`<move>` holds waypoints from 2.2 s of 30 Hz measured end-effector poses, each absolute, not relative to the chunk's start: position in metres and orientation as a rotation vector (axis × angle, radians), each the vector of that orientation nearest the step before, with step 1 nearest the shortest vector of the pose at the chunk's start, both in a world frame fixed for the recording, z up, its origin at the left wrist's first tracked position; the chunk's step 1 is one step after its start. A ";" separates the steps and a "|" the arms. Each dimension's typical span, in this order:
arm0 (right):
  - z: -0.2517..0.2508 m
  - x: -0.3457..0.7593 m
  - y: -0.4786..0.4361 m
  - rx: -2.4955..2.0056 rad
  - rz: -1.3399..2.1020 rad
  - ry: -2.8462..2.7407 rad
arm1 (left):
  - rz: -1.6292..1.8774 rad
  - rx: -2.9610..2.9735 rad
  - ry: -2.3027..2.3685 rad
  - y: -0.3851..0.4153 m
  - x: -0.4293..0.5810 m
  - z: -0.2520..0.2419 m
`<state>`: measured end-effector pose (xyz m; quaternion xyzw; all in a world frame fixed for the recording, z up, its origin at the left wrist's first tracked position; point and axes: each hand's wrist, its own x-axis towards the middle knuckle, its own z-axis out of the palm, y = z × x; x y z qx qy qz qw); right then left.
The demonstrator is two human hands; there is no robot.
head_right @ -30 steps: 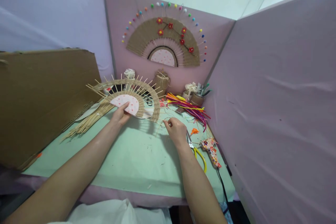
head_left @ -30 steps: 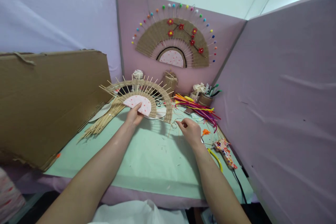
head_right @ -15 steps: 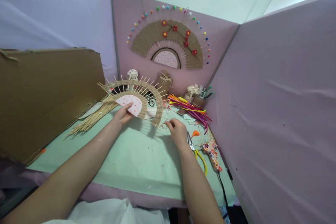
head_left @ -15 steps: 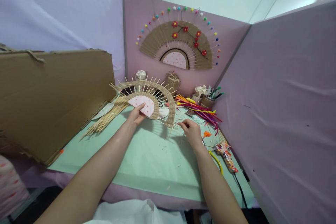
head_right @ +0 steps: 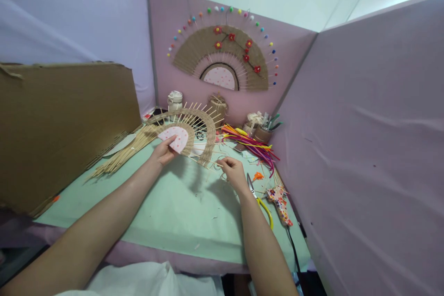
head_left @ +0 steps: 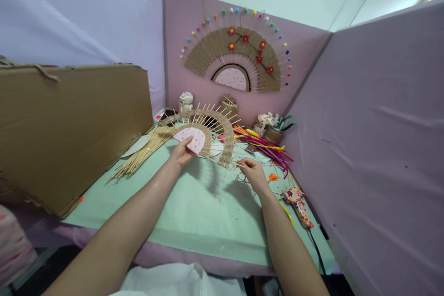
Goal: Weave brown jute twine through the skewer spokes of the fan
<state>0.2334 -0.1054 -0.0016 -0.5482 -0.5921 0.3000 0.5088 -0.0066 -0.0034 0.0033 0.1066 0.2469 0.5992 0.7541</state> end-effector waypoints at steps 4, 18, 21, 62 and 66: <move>0.001 0.228 -0.109 -1.267 0.762 -1.499 | 1.247 0.267 0.535 -0.008 -0.001 0.001; -0.011 0.232 -0.104 -1.436 0.107 -1.590 | 1.294 0.285 0.610 -0.001 -0.007 -0.001; -0.010 0.235 -0.104 -1.443 0.013 -1.622 | 1.300 0.300 0.625 0.001 -0.009 -0.001; -0.003 0.249 -0.103 -1.398 0.352 -1.556 | 1.177 0.396 0.627 -0.002 -0.020 0.003; -0.003 0.242 -0.104 -1.403 0.370 -1.553 | 1.106 0.485 0.606 -0.008 -0.015 0.003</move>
